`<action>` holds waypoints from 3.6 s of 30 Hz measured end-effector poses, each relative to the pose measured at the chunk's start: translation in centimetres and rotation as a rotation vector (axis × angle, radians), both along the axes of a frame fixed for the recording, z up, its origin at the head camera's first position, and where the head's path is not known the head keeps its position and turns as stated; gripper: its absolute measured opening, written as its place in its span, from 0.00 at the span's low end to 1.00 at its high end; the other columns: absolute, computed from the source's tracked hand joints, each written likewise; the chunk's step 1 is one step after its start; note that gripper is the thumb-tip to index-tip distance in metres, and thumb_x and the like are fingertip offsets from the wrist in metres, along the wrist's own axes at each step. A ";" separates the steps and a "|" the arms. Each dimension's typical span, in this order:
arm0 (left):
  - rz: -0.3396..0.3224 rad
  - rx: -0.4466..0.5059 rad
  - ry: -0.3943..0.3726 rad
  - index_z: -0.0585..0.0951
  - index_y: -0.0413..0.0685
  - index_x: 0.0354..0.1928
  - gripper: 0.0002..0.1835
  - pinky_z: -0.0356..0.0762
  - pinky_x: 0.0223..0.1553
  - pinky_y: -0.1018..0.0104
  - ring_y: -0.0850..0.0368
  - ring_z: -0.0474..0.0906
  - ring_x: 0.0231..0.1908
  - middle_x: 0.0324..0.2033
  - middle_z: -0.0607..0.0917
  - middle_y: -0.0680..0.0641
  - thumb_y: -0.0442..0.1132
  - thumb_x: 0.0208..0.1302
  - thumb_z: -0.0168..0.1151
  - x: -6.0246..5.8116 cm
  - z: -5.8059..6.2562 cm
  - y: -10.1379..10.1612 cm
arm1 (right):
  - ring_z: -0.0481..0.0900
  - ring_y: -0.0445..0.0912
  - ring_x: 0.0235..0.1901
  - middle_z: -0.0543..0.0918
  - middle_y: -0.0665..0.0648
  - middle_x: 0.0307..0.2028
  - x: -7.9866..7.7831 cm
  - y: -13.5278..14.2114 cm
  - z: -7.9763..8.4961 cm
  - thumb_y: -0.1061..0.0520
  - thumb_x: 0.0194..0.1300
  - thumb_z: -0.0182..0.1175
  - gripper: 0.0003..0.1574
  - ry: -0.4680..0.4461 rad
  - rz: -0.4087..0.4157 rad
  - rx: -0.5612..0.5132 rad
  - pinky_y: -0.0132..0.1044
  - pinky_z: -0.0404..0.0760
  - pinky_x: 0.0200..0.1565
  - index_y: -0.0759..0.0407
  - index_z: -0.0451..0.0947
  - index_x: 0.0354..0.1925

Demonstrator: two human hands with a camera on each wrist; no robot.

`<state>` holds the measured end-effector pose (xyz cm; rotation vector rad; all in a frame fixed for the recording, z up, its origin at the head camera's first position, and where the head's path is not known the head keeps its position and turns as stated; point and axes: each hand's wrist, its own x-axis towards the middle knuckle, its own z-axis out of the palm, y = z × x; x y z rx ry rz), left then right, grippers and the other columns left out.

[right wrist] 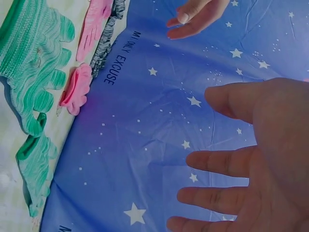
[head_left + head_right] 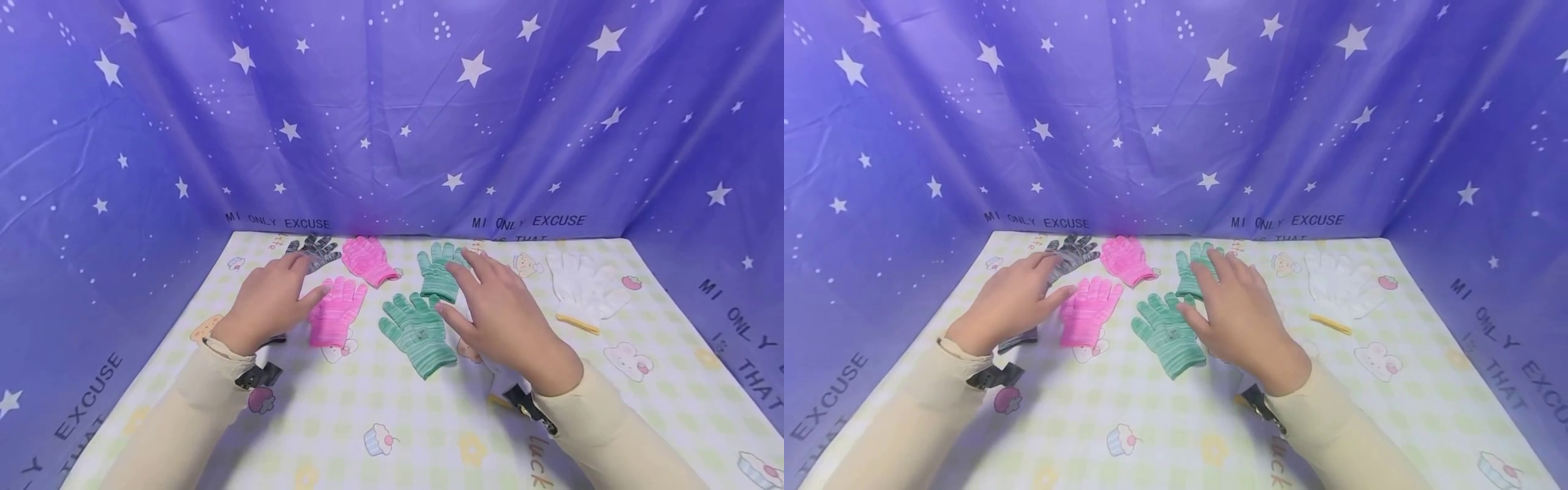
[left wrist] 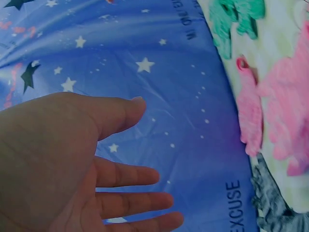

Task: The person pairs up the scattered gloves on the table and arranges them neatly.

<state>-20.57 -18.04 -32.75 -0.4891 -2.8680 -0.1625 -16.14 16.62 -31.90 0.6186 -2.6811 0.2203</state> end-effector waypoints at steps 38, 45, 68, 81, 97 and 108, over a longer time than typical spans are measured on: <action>0.052 -0.143 -0.039 0.82 0.42 0.40 0.13 0.74 0.28 0.44 0.42 0.79 0.32 0.33 0.80 0.41 0.38 0.50 0.65 -0.4 -5.6 -6.6 | 0.69 0.58 0.62 0.69 0.62 0.64 0.3 -1.3 -2.7 0.35 0.62 0.56 0.35 -0.023 0.091 0.000 0.57 0.69 0.58 0.52 0.71 0.60; 0.058 -0.138 -0.043 0.83 0.42 0.36 0.11 0.73 0.27 0.44 0.43 0.78 0.29 0.29 0.79 0.43 0.37 0.49 0.65 -0.5 -5.9 -7.0 | 0.70 0.56 0.61 0.72 0.61 0.62 -0.2 -2.7 -4.0 0.37 0.62 0.56 0.33 -0.016 0.150 0.013 0.54 0.71 0.58 0.53 0.73 0.59; 0.054 -0.140 -0.038 0.84 0.53 0.21 0.04 0.74 0.25 0.46 0.49 0.79 0.28 0.24 0.78 0.49 0.36 0.48 0.68 -1.3 -7.8 -8.0 | 0.69 0.53 0.62 0.71 0.58 0.62 0.3 -5.8 -6.6 0.36 0.63 0.53 0.32 -0.059 0.206 0.033 0.57 0.64 0.61 0.50 0.72 0.60; 0.064 -0.122 -0.024 0.85 0.54 0.24 0.04 0.75 0.27 0.46 0.50 0.80 0.29 0.25 0.81 0.51 0.36 0.50 0.70 -1.6 -8.0 -8.2 | 0.70 0.53 0.62 0.71 0.58 0.63 0.3 -5.8 -6.7 0.38 0.63 0.55 0.32 -0.065 0.202 0.019 0.61 0.62 0.62 0.50 0.72 0.60; 0.099 -0.145 0.032 0.85 0.54 0.26 0.04 0.71 0.22 0.48 0.47 0.78 0.26 0.26 0.79 0.49 0.35 0.52 0.68 -0.7 -5.5 -8.7 | 0.71 0.51 0.61 0.71 0.56 0.64 0.4 -5.3 -6.3 0.37 0.63 0.54 0.32 -0.056 0.193 0.035 0.63 0.61 0.61 0.50 0.71 0.60; 0.072 -0.130 0.138 0.85 0.52 0.28 0.05 0.70 0.23 0.48 0.46 0.78 0.28 0.31 0.81 0.48 0.33 0.52 0.66 0.6 -3.0 -8.9 | 0.71 0.52 0.61 0.71 0.56 0.63 0.4 -5.4 -6.3 0.37 0.62 0.56 0.32 -0.055 0.187 0.035 0.63 0.62 0.61 0.50 0.72 0.60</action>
